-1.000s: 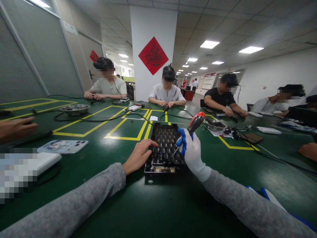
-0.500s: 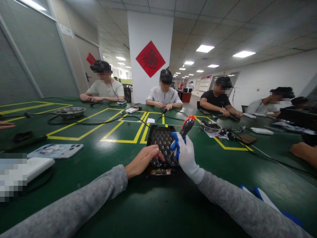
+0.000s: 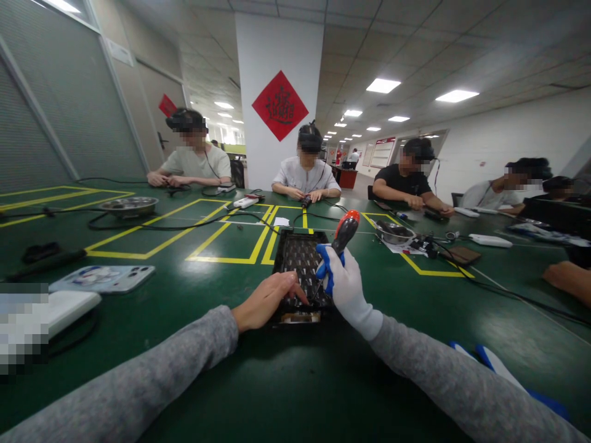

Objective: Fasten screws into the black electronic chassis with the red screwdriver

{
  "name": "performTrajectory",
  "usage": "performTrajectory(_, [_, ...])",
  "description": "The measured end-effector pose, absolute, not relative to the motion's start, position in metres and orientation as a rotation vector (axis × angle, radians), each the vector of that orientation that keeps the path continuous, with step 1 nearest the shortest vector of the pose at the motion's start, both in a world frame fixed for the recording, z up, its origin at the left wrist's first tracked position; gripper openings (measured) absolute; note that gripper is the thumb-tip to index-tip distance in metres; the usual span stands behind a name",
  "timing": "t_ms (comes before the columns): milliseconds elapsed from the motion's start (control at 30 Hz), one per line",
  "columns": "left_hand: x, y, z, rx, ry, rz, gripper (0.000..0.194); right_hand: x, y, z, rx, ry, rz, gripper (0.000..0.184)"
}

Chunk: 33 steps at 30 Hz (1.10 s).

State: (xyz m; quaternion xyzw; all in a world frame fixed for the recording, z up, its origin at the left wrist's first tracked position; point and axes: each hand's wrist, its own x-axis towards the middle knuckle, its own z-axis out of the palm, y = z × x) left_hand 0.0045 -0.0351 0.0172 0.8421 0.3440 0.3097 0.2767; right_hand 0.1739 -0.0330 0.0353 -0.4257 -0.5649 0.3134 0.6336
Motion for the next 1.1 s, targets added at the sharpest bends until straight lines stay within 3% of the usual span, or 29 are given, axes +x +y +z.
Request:
performTrajectory(700, [0.003,-0.035,0.017,2.251,0.941,0.847,0.065,0.182,-0.017,0.034,-0.987,-1.004,0.764,0.040])
performTrajectory(767, [0.000,-0.028,0.012,2.184,1.011,0.992,0.059,0.188,-0.008,0.035,-1.019,-0.862,0.850,0.039])
performTrajectory(900, [-0.011,0.000,-0.003,2.099,1.276,1.305,0.029,0.199,0.010,0.033,-1.123,-0.595,1.106,0.033])
performTrajectory(1000, [-0.019,0.017,-0.015,2.055,1.335,1.219,0.048,0.202,0.014,0.031,-1.130,-0.556,1.180,0.032])
performTrajectory(1100, [-0.025,0.022,-0.023,2.032,1.322,1.156,0.050,0.200,0.015,0.030,-1.096,-0.575,1.214,0.033])
